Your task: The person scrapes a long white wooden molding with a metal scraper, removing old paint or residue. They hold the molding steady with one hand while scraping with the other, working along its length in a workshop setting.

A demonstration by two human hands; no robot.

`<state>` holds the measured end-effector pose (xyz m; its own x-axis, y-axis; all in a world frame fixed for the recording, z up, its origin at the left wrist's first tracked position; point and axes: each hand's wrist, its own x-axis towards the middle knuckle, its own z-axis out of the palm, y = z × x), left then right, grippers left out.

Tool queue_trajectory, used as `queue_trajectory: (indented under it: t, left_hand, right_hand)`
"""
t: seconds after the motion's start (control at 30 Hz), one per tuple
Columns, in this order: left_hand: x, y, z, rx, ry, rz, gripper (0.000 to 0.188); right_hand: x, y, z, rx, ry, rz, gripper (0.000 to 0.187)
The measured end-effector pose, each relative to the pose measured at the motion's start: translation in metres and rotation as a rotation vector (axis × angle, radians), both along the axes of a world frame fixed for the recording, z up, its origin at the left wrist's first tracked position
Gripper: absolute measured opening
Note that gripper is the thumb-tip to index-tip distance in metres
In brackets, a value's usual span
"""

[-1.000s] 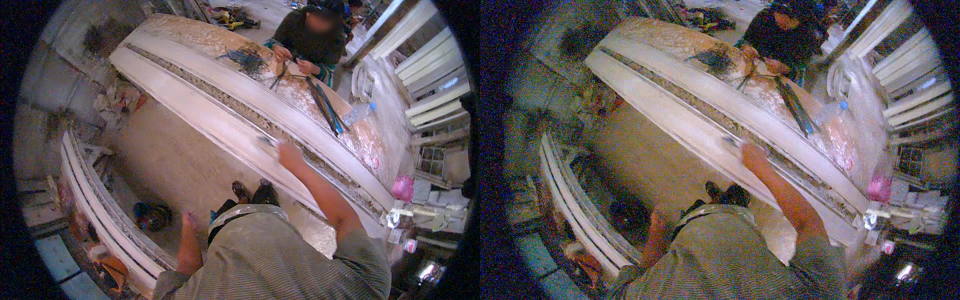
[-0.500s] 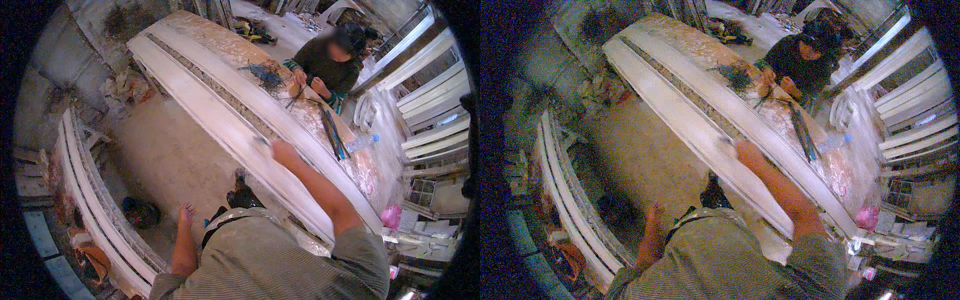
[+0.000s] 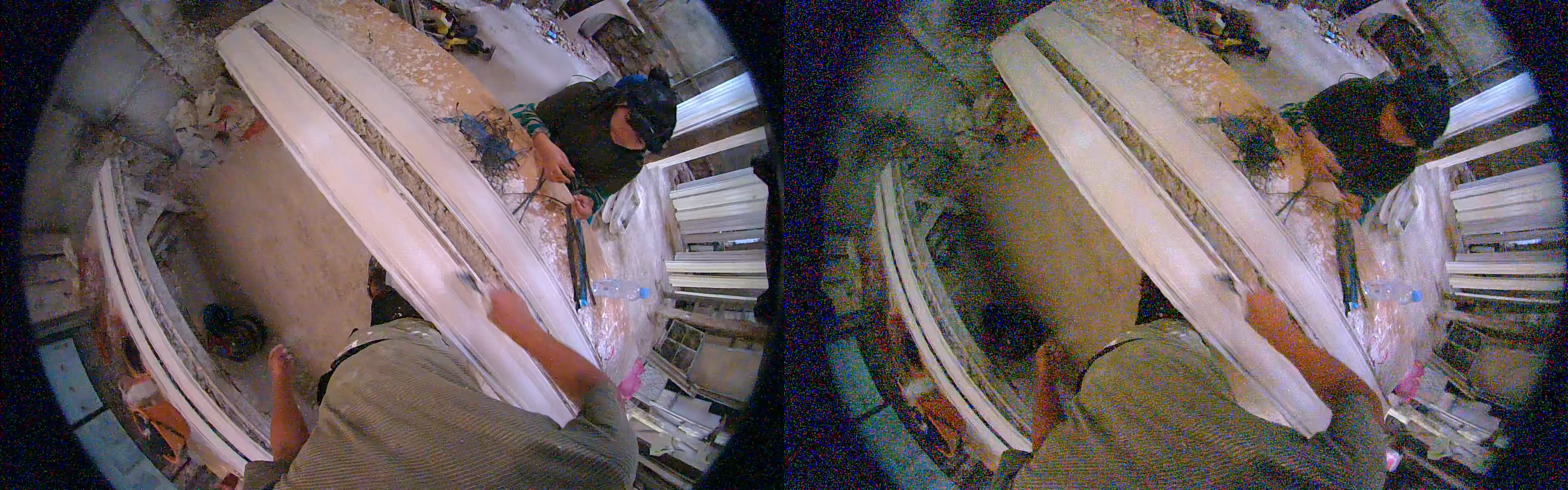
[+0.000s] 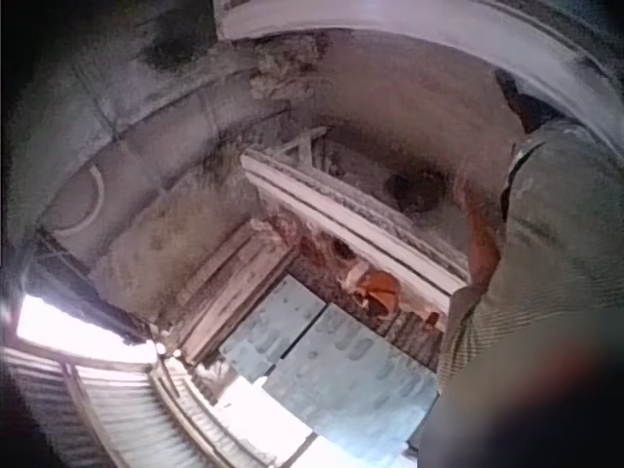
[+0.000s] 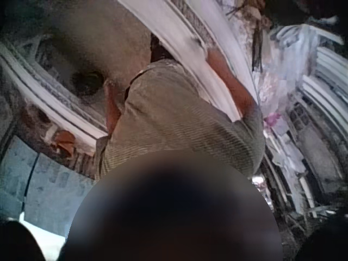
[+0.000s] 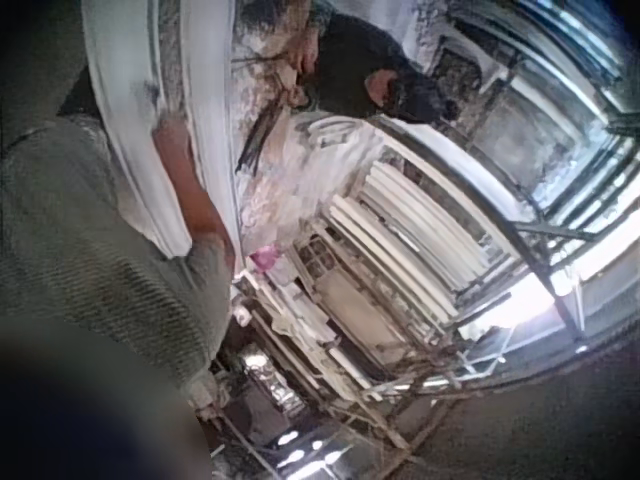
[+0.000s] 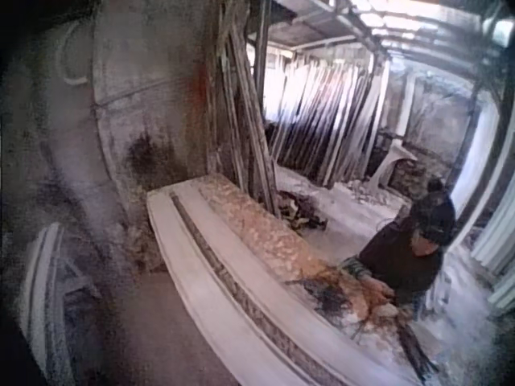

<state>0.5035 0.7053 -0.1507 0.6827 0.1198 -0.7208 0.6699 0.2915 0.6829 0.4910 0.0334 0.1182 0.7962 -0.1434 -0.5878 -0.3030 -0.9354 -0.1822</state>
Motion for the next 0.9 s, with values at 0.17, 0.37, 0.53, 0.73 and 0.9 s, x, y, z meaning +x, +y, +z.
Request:
queue_trajectory:
  t: [0.17,0.37,0.53,0.73,0.9]
  left_hand:
    - [0.078,-0.039,0.030,0.091,-0.090,-0.035,0.021]
    - [0.251,-0.179,0.075,0.217,-0.248,-0.171,0.022]
    - [0.320,-0.226,0.129,0.263,-0.406,-0.503,0.025]
    - [0.329,-0.195,0.103,0.298,-0.210,-0.495,0.022]
    - [0.346,-0.183,0.078,0.226,-0.219,-0.533,0.020]
  right_hand:
    - [0.089,0.019,0.001,0.053,-0.033,0.103,0.018]
    - [0.368,0.093,-0.049,0.094,-0.590,0.167,0.016]
    - [0.370,0.077,-0.045,0.107,-0.482,0.120,0.024]
    - [0.166,0.064,-0.031,0.098,-0.177,-0.026,0.046]
    - [0.154,0.082,-0.041,0.020,-0.001,-0.153,0.045]
